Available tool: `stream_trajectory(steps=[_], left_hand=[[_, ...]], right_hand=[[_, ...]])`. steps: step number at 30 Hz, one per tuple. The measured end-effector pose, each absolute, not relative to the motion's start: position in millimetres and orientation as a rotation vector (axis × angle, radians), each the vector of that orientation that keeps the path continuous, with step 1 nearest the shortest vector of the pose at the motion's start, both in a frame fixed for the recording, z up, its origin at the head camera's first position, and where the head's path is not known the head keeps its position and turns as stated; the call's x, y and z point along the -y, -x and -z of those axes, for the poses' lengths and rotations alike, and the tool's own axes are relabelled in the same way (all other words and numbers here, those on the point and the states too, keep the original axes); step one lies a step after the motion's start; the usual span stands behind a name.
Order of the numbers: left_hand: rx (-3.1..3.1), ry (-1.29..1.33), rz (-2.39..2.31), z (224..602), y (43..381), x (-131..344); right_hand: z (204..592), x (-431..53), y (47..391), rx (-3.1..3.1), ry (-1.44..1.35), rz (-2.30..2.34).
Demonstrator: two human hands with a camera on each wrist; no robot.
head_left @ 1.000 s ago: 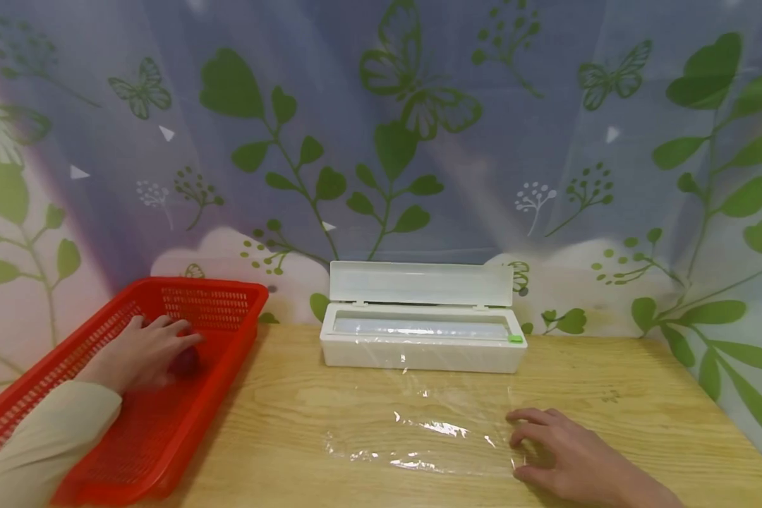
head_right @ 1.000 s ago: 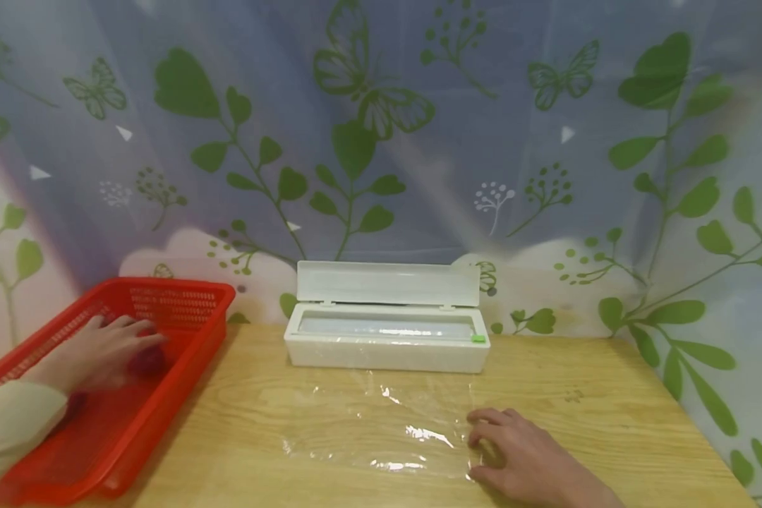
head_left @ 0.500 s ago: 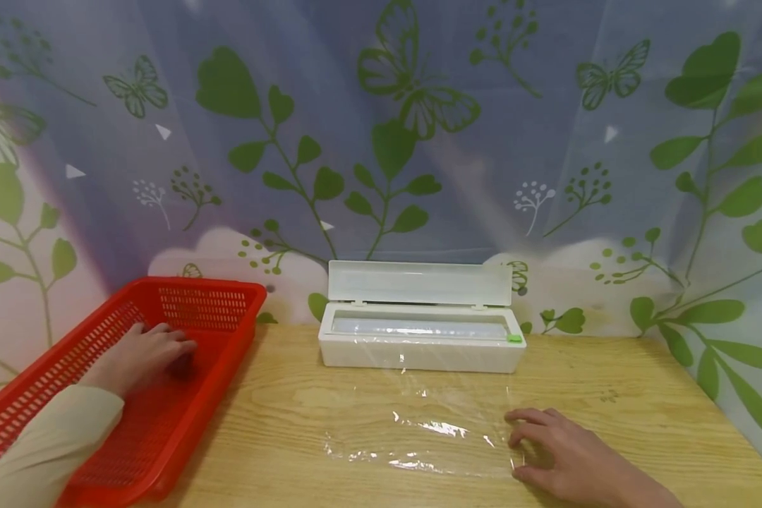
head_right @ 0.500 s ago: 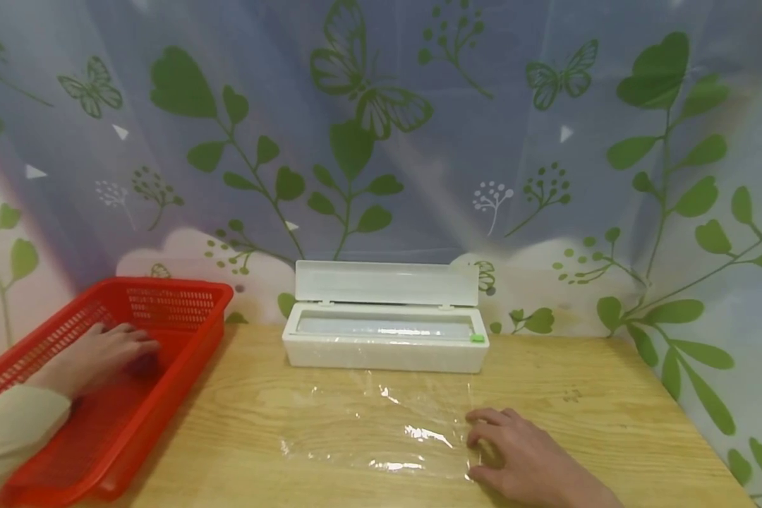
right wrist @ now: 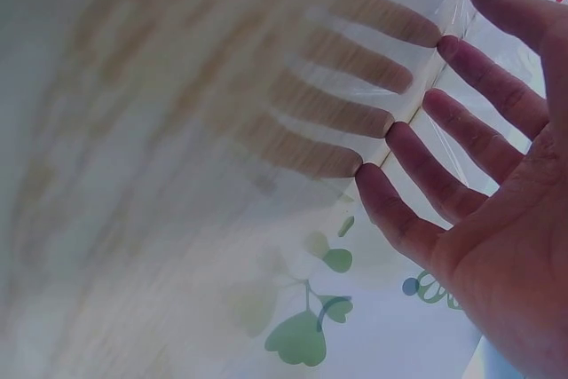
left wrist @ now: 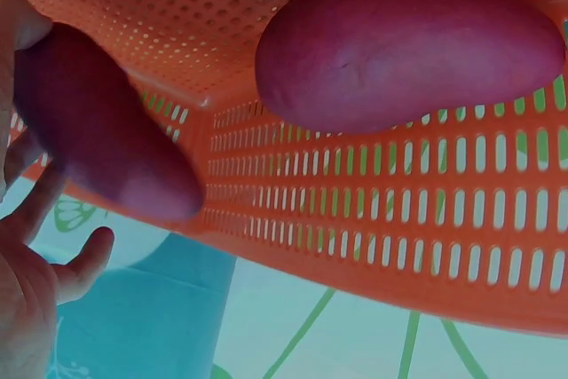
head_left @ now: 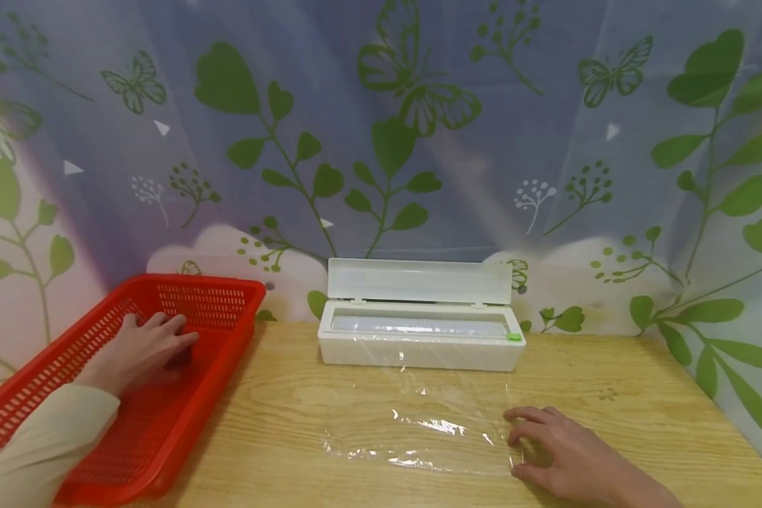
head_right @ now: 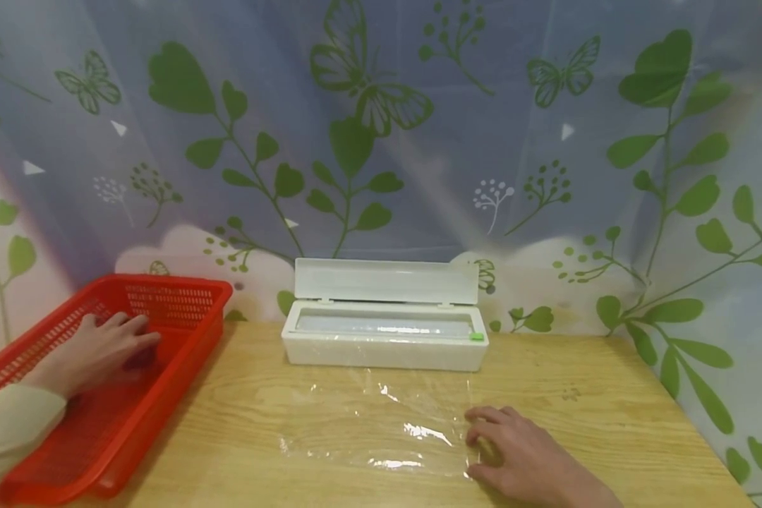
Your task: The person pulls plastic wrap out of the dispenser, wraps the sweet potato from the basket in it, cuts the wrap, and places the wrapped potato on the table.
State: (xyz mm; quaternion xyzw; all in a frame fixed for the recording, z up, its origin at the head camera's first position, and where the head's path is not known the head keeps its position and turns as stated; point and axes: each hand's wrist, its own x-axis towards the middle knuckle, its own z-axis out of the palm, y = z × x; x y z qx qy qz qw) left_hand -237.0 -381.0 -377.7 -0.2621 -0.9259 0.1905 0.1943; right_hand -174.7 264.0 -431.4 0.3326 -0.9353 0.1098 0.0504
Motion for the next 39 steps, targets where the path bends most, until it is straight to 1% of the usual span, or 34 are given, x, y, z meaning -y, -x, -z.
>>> stream_trajectory(steps=[7,21,29,39], left_hand=[[2.569,0.727,-0.554,362,239,376],[2.554,0.655,-0.364,327,235,362],[2.483,0.672,-0.291,316,233,350],[2.436,0.712,-0.205,307,226,325]], right_hand=[[430,-264,177,2.862,-1.031,-0.351],[431,-264,178,2.888,-1.028,-0.359],[431,-264,175,2.873,-1.010,-0.348],[432,-266,176,2.872,-1.033,-0.345]])
